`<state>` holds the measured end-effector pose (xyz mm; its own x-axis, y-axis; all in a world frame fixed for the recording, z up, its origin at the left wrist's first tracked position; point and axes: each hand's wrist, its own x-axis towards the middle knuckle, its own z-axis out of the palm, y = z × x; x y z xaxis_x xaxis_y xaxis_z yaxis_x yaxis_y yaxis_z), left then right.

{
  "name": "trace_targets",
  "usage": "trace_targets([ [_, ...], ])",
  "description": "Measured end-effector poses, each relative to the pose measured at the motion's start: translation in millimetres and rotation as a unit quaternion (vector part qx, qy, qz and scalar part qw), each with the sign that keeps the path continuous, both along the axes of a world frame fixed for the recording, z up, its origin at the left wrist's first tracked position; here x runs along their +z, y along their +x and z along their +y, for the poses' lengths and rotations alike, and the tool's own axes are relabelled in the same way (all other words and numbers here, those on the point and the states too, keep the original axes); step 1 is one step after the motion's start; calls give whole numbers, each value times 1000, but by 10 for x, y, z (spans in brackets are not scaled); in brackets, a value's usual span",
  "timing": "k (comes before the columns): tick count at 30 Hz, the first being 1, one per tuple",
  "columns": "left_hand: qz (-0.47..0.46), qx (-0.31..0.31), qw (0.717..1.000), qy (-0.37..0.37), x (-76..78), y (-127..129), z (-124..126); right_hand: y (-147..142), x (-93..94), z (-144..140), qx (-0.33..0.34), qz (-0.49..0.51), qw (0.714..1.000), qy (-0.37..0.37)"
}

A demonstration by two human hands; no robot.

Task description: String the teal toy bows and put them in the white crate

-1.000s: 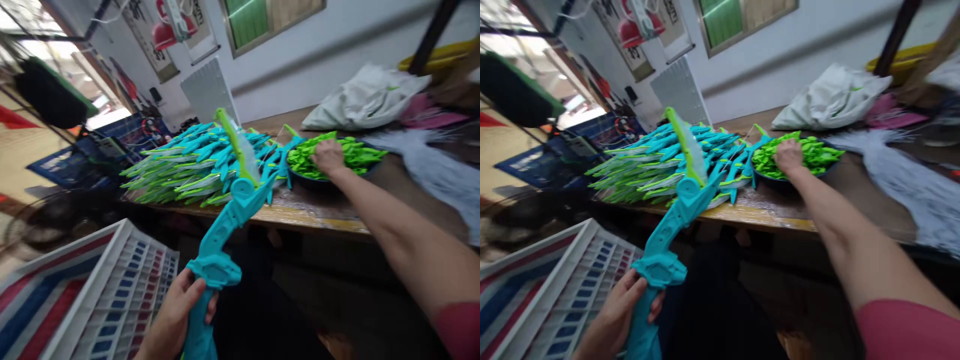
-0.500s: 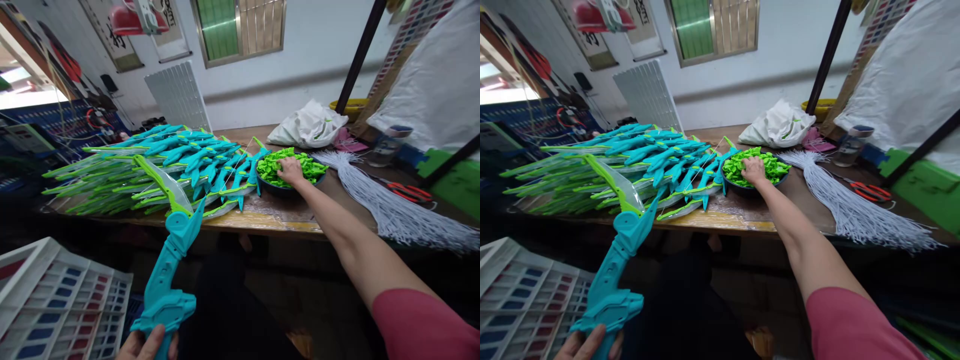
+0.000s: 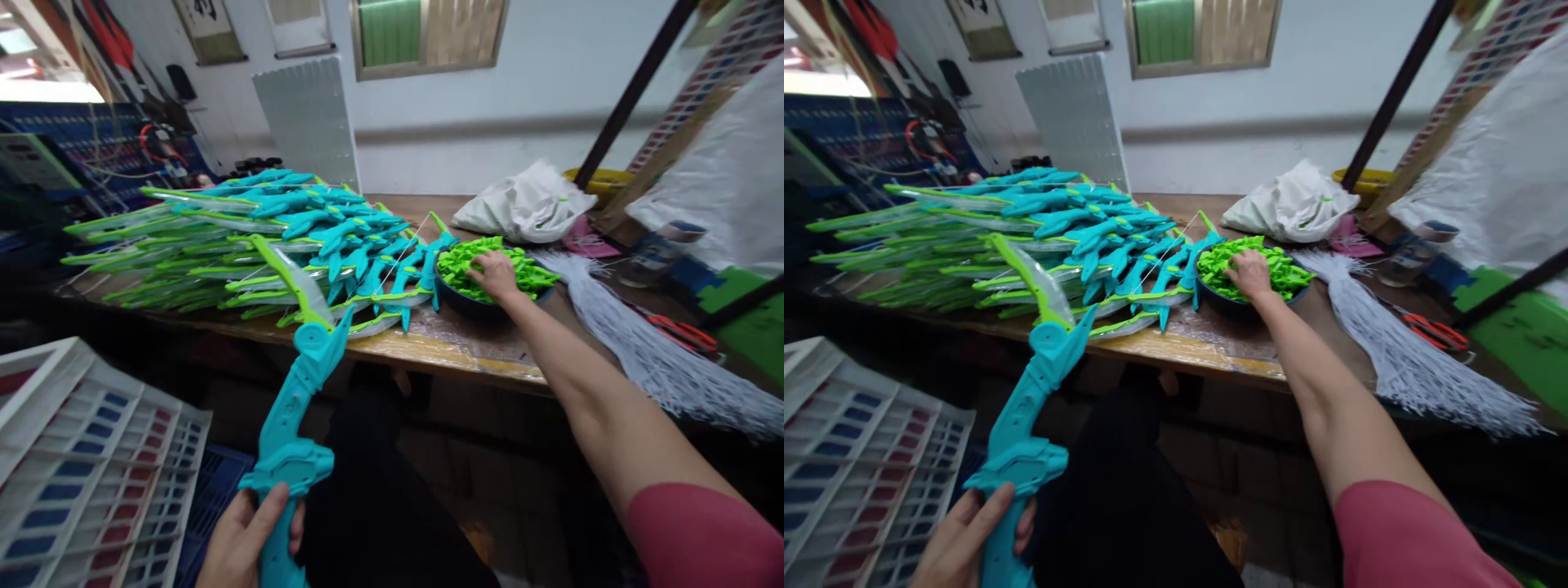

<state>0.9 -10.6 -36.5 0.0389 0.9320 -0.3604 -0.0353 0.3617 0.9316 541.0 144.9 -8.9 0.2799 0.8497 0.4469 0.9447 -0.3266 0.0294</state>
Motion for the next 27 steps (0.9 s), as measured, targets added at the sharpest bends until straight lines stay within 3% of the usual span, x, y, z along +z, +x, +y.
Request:
trace_targets([
  [6, -18, -61, 998, 9, -42, 86, 98, -88, 82, 64, 75, -23, 996, -44],
  [11, -23, -76, 997, 0, -122, 102, 160, -131, 69, 64, 75, -27, 996, -33],
  [18, -38, -87, 995, 4, -138, 139, 201, -86, 112, 4, -14, 23, 996, 87],
  [21, -37, -79, 996, 9, -133, 142, 210, -251, 212, -51, -38, 45, 988, 146],
  [23, -26, -66, 997, 27, -132, 161, 220, -608, 259, -208, 26, 68, 980, 183],
  [24, -19, -59, 997, 42, -134, 181, 227, -872, 263, -337, 91, 89, 971, 202],
  [27, -16, -47, 996, 80, -149, 280, 240, -1888, 177, -859, 331, 197, 900, 204],
])
